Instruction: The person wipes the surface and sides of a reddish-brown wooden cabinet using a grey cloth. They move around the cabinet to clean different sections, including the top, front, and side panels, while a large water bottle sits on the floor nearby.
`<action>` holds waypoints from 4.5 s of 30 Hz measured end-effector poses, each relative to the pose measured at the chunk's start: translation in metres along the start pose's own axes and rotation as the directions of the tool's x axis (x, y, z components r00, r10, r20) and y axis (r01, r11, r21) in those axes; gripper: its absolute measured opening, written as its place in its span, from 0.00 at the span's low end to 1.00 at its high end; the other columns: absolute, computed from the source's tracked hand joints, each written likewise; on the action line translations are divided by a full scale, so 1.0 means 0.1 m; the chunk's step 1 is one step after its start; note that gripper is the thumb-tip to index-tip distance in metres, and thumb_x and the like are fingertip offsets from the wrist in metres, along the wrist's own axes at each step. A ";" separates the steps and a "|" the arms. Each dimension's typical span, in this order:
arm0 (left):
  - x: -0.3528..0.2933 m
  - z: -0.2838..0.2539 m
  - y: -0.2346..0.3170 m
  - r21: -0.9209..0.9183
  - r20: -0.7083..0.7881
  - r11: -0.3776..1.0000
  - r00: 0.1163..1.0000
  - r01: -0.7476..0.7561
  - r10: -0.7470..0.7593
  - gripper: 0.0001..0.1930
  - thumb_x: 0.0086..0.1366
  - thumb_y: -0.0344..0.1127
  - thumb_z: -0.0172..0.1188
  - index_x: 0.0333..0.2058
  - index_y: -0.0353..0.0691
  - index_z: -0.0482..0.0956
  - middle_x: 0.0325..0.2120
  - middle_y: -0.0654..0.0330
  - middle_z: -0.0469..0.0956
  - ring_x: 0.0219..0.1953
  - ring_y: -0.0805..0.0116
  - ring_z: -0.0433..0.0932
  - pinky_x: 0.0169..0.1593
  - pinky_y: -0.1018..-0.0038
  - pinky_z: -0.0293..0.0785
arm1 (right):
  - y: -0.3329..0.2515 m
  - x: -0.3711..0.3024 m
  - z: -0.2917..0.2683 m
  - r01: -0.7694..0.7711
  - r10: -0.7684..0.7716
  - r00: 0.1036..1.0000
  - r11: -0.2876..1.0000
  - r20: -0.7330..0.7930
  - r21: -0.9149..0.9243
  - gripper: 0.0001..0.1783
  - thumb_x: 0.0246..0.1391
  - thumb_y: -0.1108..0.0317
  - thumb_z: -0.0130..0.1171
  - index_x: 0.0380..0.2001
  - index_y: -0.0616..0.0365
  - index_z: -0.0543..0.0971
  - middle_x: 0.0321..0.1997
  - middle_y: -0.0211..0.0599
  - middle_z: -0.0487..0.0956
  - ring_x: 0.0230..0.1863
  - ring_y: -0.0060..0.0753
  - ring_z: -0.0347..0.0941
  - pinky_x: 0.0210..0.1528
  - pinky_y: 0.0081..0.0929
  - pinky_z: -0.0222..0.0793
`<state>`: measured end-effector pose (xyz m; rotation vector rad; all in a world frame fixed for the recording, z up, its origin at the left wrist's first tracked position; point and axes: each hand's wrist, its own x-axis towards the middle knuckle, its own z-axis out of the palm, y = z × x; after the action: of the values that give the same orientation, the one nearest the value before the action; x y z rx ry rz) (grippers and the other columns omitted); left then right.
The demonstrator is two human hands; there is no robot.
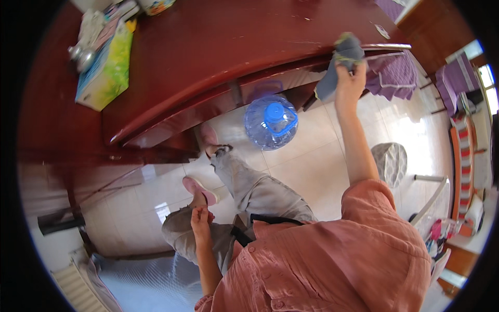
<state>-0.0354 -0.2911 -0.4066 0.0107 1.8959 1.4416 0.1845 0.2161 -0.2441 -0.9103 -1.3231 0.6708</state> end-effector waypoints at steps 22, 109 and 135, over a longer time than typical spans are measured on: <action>-0.04 -1.28 0.06 0.865 -0.297 0.493 0.695 -0.095 0.655 0.09 0.67 0.40 0.62 0.42 0.44 0.82 0.37 0.60 0.83 0.44 0.55 0.81 0.58 0.57 0.69 | -1.68 -1.41 2.53 0.777 -0.523 0.427 0.630 0.737 -0.003 0.11 0.57 0.64 0.66 0.40 0.57 0.79 0.43 0.46 0.76 0.48 0.55 0.75 0.48 0.48 0.74; -2.05 -3.37 -1.50 0.432 -0.860 0.592 0.114 0.681 0.497 0.24 0.78 0.48 0.49 0.66 0.45 0.72 0.70 0.58 0.68 0.70 0.58 0.65 0.72 0.61 0.56 | -4.99 -1.67 3.41 0.986 -0.998 -0.049 -0.040 0.048 0.164 0.26 0.46 0.84 0.55 0.51 0.59 0.81 0.54 0.46 0.76 0.56 0.55 0.71 0.60 0.43 0.68; -2.08 -3.36 -1.45 0.400 -0.870 0.572 0.101 0.716 0.483 0.25 0.78 0.47 0.46 0.67 0.43 0.71 0.70 0.59 0.68 0.69 0.57 0.66 0.71 0.61 0.58 | -5.35 -1.00 3.60 0.950 -0.990 0.120 0.092 -0.074 0.298 0.26 0.51 0.82 0.52 0.55 0.60 0.79 0.57 0.49 0.76 0.60 0.56 0.70 0.67 0.43 0.64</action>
<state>-0.0104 -0.7104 -0.3833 -1.0132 3.4324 -0.1378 -0.2308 -0.0773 0.1649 0.4469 -1.5653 -0.2235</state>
